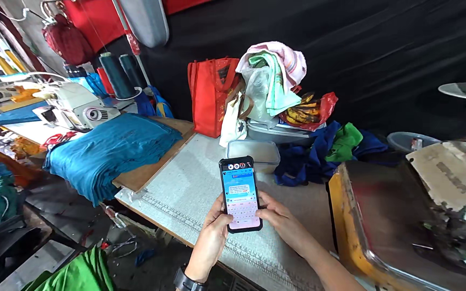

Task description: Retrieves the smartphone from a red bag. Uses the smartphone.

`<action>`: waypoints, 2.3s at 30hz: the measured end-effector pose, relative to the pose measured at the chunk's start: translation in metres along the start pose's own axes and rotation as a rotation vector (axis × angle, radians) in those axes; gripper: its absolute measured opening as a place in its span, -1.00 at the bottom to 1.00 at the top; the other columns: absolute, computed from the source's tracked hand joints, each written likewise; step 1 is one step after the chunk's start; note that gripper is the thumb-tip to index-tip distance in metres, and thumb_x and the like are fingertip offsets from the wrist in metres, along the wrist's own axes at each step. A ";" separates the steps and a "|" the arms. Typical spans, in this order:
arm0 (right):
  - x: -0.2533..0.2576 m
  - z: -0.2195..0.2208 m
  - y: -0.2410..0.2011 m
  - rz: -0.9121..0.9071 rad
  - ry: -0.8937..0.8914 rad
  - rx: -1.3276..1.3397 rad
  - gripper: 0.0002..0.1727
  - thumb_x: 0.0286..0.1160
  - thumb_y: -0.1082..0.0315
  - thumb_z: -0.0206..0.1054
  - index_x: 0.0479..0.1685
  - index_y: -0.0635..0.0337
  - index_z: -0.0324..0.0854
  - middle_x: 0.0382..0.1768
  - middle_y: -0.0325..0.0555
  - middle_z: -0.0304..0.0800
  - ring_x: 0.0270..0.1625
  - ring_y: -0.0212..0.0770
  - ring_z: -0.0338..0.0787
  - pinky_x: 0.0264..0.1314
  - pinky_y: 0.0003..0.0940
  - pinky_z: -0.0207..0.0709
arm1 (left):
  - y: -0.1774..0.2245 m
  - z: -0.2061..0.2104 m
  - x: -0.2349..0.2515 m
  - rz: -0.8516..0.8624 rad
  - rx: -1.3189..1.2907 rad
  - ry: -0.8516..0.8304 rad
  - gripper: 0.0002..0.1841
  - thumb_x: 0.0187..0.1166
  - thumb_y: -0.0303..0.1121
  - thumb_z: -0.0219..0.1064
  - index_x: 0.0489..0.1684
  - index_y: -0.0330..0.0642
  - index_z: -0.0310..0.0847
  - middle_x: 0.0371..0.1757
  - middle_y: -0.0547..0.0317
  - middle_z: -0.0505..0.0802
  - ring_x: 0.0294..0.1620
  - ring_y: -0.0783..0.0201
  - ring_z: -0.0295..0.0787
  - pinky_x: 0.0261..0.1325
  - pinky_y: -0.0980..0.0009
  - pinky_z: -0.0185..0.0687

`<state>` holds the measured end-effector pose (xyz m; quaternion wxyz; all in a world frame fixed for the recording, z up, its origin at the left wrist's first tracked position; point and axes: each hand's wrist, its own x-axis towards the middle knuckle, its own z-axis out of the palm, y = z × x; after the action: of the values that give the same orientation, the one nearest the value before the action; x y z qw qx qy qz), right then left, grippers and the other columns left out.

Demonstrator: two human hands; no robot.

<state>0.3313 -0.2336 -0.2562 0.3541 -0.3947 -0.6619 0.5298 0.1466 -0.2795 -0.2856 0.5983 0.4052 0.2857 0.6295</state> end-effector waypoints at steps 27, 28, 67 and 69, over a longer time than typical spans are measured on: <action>0.003 0.000 0.008 -0.038 0.012 0.031 -0.46 0.43 0.41 0.13 0.49 0.16 0.50 0.05 -0.17 0.88 0.11 -0.37 0.85 0.22 -0.40 0.69 | -0.001 -0.001 0.001 0.000 0.039 -0.019 -0.43 0.56 -0.62 -0.06 0.65 -0.36 0.17 0.26 -0.07 0.78 0.22 0.15 0.82 0.36 0.13 0.72; 0.003 0.000 0.008 -0.039 0.011 0.031 -0.46 0.43 0.42 0.12 0.48 0.16 0.50 0.04 -0.18 0.88 0.10 -0.37 0.85 0.22 -0.40 0.69 | -0.001 -0.001 0.001 -0.002 0.040 -0.018 -0.43 0.56 -0.62 -0.06 0.65 -0.36 0.16 0.27 -0.08 0.78 0.23 0.15 0.81 0.36 0.14 0.72; 0.002 0.003 0.003 -0.031 0.001 0.065 -0.44 0.39 0.43 0.12 0.49 0.22 0.45 0.08 -0.15 0.86 0.13 -0.37 0.85 0.23 -0.41 0.70 | 0.000 -0.001 0.000 0.000 0.043 -0.037 -0.39 0.54 -0.65 -0.02 0.69 -0.38 0.09 0.26 -0.05 0.78 0.23 0.17 0.81 0.39 0.15 0.70; 0.002 0.003 0.005 -0.032 0.006 0.070 -0.44 0.38 0.43 0.13 0.48 0.22 0.46 0.07 -0.14 0.87 0.12 -0.36 0.85 0.22 -0.40 0.70 | 0.000 -0.001 0.000 0.000 0.038 -0.042 -0.40 0.55 -0.65 -0.02 0.68 -0.38 0.10 0.26 -0.05 0.78 0.23 0.17 0.82 0.38 0.15 0.71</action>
<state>0.3287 -0.2326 -0.2611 0.3779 -0.3729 -0.6481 0.5459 0.1461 -0.2789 -0.2859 0.5965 0.4294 0.2849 0.6154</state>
